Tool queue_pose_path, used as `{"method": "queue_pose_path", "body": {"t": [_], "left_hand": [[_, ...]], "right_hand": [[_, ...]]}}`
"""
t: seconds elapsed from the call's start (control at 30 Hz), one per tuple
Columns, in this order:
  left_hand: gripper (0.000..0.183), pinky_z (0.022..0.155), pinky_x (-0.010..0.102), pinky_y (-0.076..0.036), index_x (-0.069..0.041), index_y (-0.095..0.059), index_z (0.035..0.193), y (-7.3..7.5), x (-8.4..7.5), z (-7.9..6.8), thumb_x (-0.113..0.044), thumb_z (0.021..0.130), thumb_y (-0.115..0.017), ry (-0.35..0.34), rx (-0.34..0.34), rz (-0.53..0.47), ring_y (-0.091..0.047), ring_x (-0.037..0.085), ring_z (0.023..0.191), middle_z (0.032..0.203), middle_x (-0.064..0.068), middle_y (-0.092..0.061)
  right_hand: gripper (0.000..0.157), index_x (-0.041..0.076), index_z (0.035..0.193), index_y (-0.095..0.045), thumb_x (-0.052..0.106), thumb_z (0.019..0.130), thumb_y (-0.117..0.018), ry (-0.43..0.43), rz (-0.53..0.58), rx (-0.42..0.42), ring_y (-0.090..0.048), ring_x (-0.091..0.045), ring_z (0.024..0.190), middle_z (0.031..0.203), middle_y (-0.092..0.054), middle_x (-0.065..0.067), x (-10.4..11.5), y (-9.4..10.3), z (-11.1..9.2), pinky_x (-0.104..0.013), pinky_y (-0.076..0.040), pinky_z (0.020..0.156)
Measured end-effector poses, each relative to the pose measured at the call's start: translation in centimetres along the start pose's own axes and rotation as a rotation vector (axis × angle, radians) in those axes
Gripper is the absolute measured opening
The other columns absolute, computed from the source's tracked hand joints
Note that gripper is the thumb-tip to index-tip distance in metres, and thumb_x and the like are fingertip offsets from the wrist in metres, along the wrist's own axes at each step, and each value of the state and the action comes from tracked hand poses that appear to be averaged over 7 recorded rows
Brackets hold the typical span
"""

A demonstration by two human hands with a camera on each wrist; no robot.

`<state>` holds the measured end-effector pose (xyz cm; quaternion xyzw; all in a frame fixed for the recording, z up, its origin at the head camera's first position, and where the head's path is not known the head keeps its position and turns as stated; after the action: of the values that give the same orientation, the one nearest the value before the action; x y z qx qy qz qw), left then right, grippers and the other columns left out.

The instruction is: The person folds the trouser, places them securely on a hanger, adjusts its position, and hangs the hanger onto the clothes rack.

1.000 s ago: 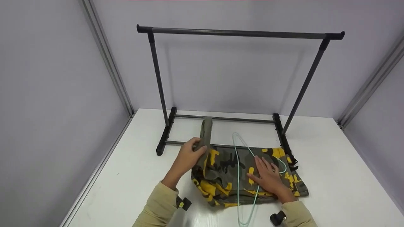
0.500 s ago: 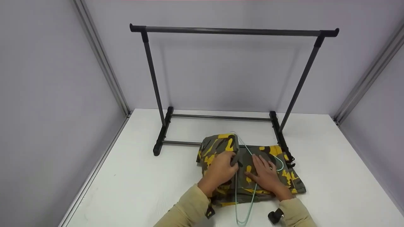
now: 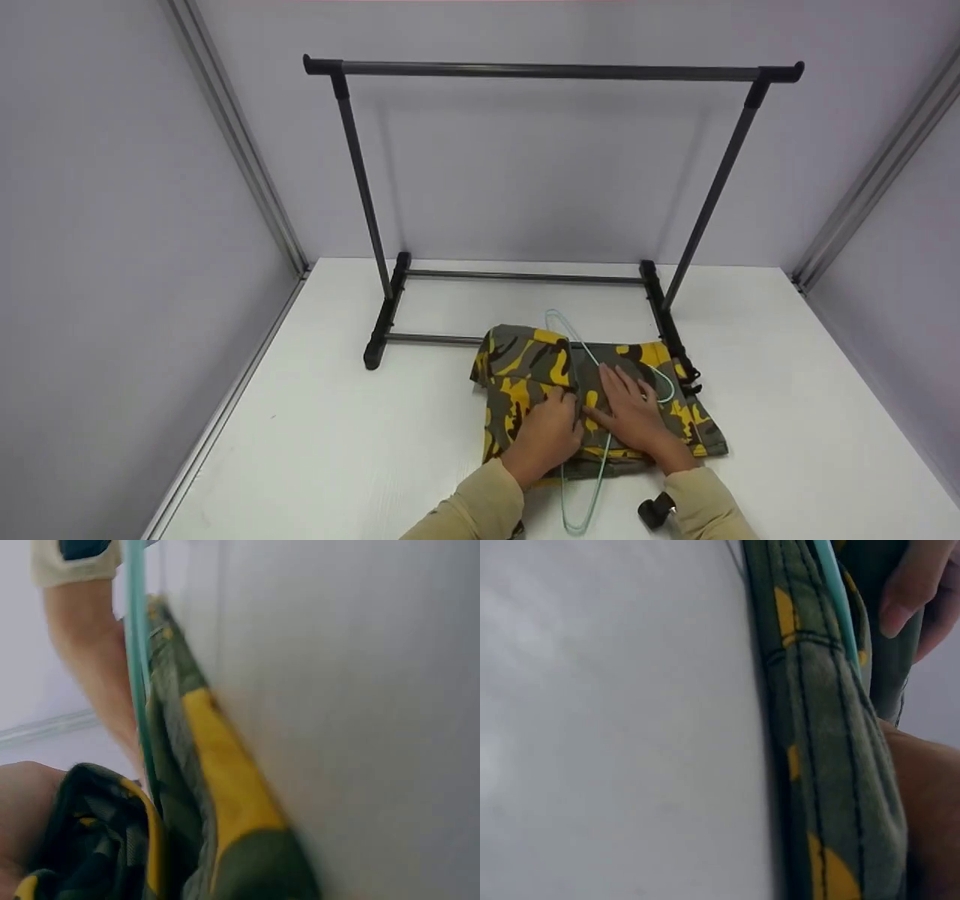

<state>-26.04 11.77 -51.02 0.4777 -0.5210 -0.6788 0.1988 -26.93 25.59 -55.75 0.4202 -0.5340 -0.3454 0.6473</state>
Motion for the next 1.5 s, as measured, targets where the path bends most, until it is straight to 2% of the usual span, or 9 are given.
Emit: {"method": "queue_pose_path", "body": {"t": [0.2, 0.33, 0.43, 0.5, 0.63, 0.9, 1.1, 1.27, 1.5], "left_hand": [[0.036, 0.083, 0.028, -0.043, -0.015, -0.062, 0.106, 0.3, -0.9, 0.3, -0.042, 0.091, -0.044, -0.102, 0.210, -0.089, -0.051, 0.006, 0.085, 0.098, -0.005, -0.054], [0.031, 0.093, 0.045, -0.032, -0.025, -0.062, 0.111, 1.9, -0.4, 1.0, -0.040, 0.092, -0.043, -0.217, 0.154, 0.037, -0.047, 0.012, 0.103, 0.109, -0.012, -0.057], [0.044, 0.092, 0.053, -0.027, -0.026, -0.051, 0.125, 2.3, 1.4, 1.2, -0.049, 0.088, -0.044, -0.164, 0.067, 0.197, -0.036, 0.025, 0.120, 0.131, -0.005, -0.043], [0.058, 0.093, 0.055, -0.025, -0.024, -0.042, 0.132, 1.8, 2.5, 1.1, -0.057, 0.085, -0.040, -0.115, 0.079, 0.244, -0.028, 0.031, 0.126, 0.139, 0.001, -0.032], [0.070, 0.097, 0.053, -0.022, -0.019, -0.033, 0.138, 0.5, 3.3, 1.0, -0.064, 0.084, -0.031, -0.090, 0.165, 0.194, -0.023, 0.027, 0.129, 0.142, 0.002, -0.027], [0.087, 0.102, 0.050, -0.016, -0.018, -0.023, 0.141, -0.7, 3.3, -0.2, -0.076, 0.076, -0.020, -0.093, 0.189, 0.183, -0.017, 0.022, 0.132, 0.145, 0.003, -0.019], [0.100, 0.103, 0.049, -0.011, -0.021, -0.010, 0.143, -1.0, 2.5, -2.6, -0.079, 0.066, -0.039, -0.132, 0.353, 0.100, -0.005, 0.028, 0.133, 0.147, 0.009, -0.008], [0.087, 0.103, 0.043, -0.020, -0.016, -0.019, 0.142, -0.8, 2.0, -3.0, -0.059, 0.076, -0.054, -0.138, 0.280, 0.172, -0.013, 0.030, 0.132, 0.144, 0.012, -0.019], [0.062, 0.101, 0.039, -0.026, -0.014, -0.031, 0.137, -0.6, 1.4, -2.5, -0.041, 0.086, -0.053, -0.091, 0.213, 0.142, -0.029, 0.021, 0.127, 0.138, 0.009, -0.034]], "right_hand": [[0.076, 0.005, 0.139, -0.026, 0.050, 0.083, -0.052, 0.025, -0.041, -0.037, -0.024, -0.031, 0.127, 0.141, -0.029, -0.011, -0.4, 0.4, -0.3, -0.055, -0.013, 0.095], [0.076, 0.007, 0.139, -0.025, 0.051, 0.083, -0.052, 0.009, -0.032, -0.032, -0.023, -0.030, 0.128, 0.141, -0.028, -0.009, -0.8, 0.4, -0.2, -0.055, -0.012, 0.096], [0.077, 0.009, 0.140, -0.023, 0.051, 0.083, -0.052, -0.005, 0.002, -0.013, -0.020, -0.030, 0.129, 0.142, -0.026, -0.009, -1.0, 0.3, -0.2, -0.055, -0.009, 0.096], [0.077, 0.009, 0.141, -0.022, 0.051, 0.083, -0.052, -0.008, 0.017, 0.001, -0.019, -0.030, 0.130, 0.143, -0.025, -0.009, -1.0, 0.3, -0.3, -0.056, -0.008, 0.096], [0.076, 0.010, 0.141, -0.022, 0.050, 0.083, -0.052, -0.021, 0.030, 0.013, -0.018, -0.030, 0.130, 0.143, -0.024, -0.009, -1.2, 0.4, -0.5, -0.056, -0.006, 0.096], [0.077, 0.010, 0.141, -0.021, 0.051, 0.083, -0.051, -0.031, 0.026, 0.023, -0.016, -0.029, 0.131, 0.144, -0.022, -0.007, -1.1, -0.1, -0.6, -0.056, -0.005, 0.097], [0.077, 0.008, 0.141, -0.022, 0.050, 0.083, -0.051, 0.002, 0.032, 0.011, -0.018, -0.030, 0.130, 0.143, -0.023, -0.009, -0.4, -0.6, -0.7, -0.056, -0.006, 0.097], [0.076, 0.009, 0.141, -0.022, 0.050, 0.084, -0.051, 0.013, 0.021, -0.006, -0.019, -0.029, 0.130, 0.144, -0.023, -0.009, -0.2, -0.5, -0.4, -0.054, -0.008, 0.097], [0.076, 0.009, 0.141, -0.022, 0.049, 0.083, -0.052, 0.013, 0.033, -0.002, -0.018, -0.029, 0.130, 0.144, -0.023, -0.008, -0.1, -0.3, -0.2, -0.054, -0.007, 0.097]]}}
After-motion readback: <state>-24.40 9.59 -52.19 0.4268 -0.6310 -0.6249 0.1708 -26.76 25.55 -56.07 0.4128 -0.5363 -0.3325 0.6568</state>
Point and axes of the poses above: each hand's wrist, its own z-axis towards the middle knuckle, its own y-axis out of the back of the hand, x = y × z, the point moved 7 cm from there along z, towards the middle knuckle
